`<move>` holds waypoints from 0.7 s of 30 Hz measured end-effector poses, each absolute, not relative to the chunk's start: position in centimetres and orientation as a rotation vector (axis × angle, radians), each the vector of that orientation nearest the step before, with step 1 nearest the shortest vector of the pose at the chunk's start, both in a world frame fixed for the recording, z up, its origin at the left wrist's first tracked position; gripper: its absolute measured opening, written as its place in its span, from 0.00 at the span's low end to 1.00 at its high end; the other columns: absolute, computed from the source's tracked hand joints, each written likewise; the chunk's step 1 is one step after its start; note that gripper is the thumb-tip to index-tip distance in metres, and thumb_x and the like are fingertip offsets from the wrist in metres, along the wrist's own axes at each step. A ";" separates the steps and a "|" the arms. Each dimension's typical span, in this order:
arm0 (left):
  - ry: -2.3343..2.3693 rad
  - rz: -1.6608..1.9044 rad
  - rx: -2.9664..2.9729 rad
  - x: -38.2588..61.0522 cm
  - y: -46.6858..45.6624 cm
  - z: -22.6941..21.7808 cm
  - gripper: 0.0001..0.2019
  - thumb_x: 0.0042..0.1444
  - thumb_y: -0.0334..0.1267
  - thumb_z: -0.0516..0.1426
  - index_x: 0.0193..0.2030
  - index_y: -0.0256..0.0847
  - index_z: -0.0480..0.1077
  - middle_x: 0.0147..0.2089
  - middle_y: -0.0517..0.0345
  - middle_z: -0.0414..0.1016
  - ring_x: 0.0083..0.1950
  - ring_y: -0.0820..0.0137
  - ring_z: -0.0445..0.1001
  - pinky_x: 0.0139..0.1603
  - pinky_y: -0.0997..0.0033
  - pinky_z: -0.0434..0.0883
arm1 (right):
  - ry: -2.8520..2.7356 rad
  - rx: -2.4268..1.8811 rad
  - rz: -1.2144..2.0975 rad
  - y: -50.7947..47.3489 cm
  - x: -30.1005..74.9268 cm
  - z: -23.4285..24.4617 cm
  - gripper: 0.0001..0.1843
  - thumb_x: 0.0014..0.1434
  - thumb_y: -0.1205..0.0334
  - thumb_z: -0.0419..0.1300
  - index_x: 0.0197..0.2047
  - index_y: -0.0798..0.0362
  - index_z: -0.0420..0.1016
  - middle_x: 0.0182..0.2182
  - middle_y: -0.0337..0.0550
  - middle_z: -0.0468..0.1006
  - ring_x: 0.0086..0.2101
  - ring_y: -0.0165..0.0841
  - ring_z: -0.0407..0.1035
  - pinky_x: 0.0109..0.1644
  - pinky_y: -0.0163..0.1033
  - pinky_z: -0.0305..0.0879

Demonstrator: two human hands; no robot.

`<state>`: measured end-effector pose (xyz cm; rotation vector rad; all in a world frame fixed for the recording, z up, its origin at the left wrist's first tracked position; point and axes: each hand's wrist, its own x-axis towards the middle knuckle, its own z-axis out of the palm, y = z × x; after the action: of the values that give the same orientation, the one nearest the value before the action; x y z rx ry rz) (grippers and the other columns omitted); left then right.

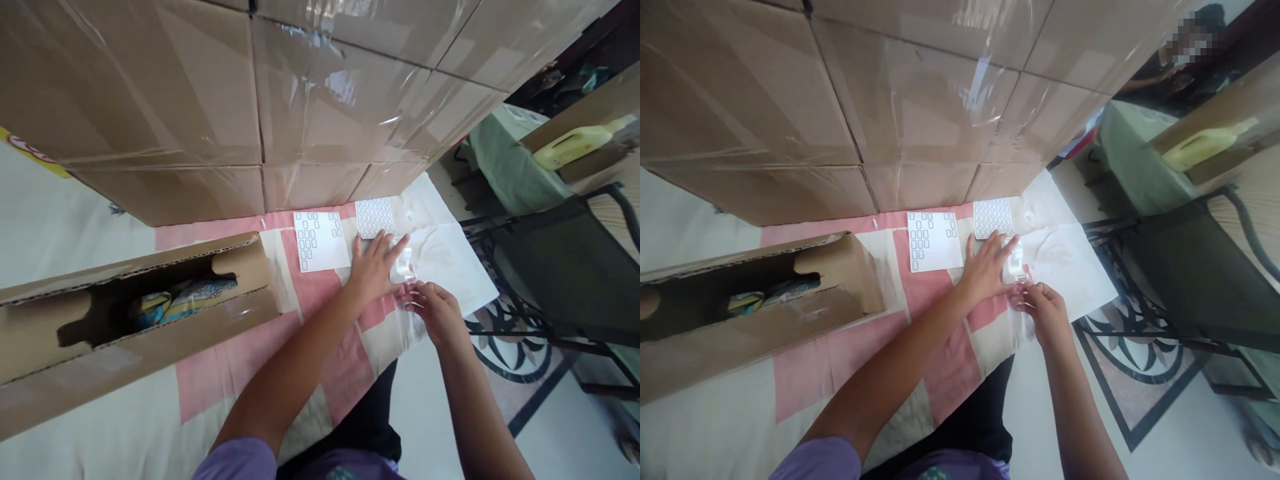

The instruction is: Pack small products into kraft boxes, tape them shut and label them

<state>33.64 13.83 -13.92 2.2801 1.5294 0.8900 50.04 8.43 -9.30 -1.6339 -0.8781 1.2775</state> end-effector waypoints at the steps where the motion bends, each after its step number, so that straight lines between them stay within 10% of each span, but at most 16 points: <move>1: 1.534 0.887 2.255 33.6 13.9 -14.0 0.51 0.56 0.61 0.63 0.79 0.48 0.44 0.75 0.46 0.58 0.79 0.51 0.47 0.76 0.32 0.39 | -0.841 -1.616 1.281 8.3 49.7 -9.3 0.26 0.45 0.50 0.77 0.22 0.52 0.65 0.30 0.43 0.81 0.28 0.33 0.77 0.26 0.34 0.71; 21: 1.521 0.985 2.140 33.7 14.1 -14.1 0.49 0.56 0.61 0.63 0.79 0.48 0.47 0.70 0.46 0.62 0.71 0.54 0.59 0.79 0.37 0.31 | -0.854 -1.444 1.160 9.2 48.2 -11.6 0.24 0.47 0.63 0.72 0.15 0.53 0.59 0.28 0.38 0.78 0.22 0.27 0.70 0.22 0.34 0.66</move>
<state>33.66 14.08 -14.11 2.1402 1.5206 0.9850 48.19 9.18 -11.60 -1.4441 -0.8537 1.1598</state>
